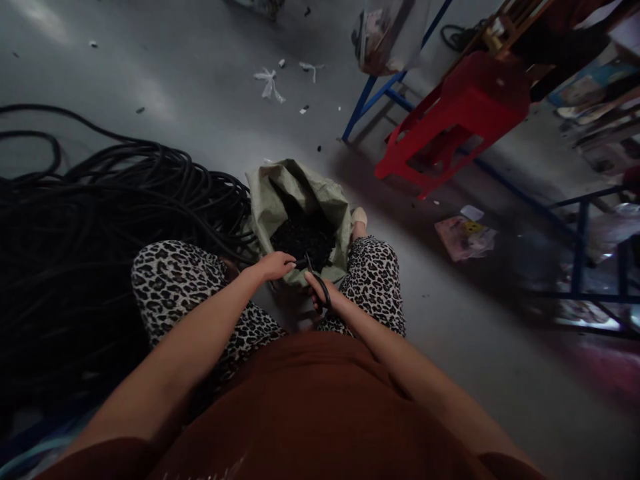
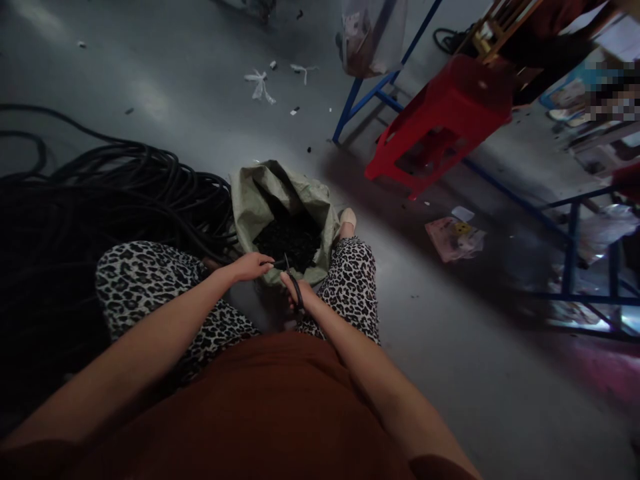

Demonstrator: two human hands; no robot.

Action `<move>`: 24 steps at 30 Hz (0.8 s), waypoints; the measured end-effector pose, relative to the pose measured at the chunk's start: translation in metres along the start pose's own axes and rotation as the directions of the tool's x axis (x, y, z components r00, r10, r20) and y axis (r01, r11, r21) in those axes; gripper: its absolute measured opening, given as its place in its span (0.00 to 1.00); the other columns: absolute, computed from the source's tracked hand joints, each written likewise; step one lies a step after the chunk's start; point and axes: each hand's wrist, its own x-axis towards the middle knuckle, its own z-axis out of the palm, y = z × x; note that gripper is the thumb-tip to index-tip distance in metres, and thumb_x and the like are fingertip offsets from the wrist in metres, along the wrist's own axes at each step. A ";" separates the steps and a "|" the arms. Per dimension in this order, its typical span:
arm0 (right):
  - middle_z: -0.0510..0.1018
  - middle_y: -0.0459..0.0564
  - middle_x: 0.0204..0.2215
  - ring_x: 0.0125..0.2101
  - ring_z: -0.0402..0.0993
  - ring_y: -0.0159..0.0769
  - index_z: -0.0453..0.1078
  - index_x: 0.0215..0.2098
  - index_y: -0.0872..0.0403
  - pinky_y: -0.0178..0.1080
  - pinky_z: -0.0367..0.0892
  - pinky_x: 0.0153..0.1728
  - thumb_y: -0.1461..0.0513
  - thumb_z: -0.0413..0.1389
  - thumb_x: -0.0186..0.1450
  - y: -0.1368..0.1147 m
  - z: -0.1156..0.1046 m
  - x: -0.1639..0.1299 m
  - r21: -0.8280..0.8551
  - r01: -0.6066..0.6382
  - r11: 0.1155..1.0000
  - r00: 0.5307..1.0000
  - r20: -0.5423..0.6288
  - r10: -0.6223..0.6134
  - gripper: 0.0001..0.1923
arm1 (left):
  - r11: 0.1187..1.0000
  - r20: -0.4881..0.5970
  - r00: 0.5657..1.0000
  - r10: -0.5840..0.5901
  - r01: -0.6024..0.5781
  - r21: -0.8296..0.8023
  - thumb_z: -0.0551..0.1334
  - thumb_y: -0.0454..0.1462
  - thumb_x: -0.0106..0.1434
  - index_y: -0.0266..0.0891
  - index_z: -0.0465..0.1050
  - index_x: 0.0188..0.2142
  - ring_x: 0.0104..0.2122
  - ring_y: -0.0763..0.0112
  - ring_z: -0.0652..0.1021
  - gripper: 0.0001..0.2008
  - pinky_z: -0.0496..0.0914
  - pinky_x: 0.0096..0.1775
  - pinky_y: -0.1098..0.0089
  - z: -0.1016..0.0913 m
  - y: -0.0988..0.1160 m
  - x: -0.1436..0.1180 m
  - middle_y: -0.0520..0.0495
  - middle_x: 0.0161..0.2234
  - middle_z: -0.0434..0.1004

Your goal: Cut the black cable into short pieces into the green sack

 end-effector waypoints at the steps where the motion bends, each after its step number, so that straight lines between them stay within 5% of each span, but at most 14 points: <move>1: 0.64 0.43 0.11 0.10 0.63 0.29 0.63 0.23 0.57 0.31 0.60 0.12 0.42 0.48 0.65 0.000 0.000 0.000 -0.006 0.000 1.000 1.000 -0.015 0.000 0.28 | 1.000 -0.006 1.000 0.000 0.000 0.003 0.53 0.39 0.64 0.39 0.77 0.46 0.41 0.65 0.78 0.17 0.68 0.40 0.73 0.000 0.000 0.000 0.47 0.41 0.81; 19: 0.65 0.48 0.13 0.13 0.63 0.31 0.64 0.22 0.56 0.33 0.61 0.16 0.43 0.45 0.67 0.010 -0.002 0.004 -0.272 0.035 0.962 0.997 -0.050 -0.050 0.28 | 0.997 0.018 0.999 -0.034 0.033 0.063 0.54 0.41 0.63 0.40 0.78 0.45 0.40 0.64 0.78 0.17 0.67 0.37 0.73 0.005 -0.008 0.004 0.45 0.41 0.81; 24: 0.62 0.46 0.12 0.13 0.62 0.31 0.63 0.21 0.55 0.32 0.60 0.15 0.42 0.46 0.65 0.011 -0.004 0.005 -0.218 0.030 0.976 0.997 -0.059 -0.043 0.29 | 0.995 0.040 0.997 -0.068 0.065 0.073 0.54 0.40 0.63 0.40 0.78 0.44 0.39 0.64 0.78 0.17 0.67 0.37 0.73 0.005 -0.010 0.005 0.45 0.40 0.81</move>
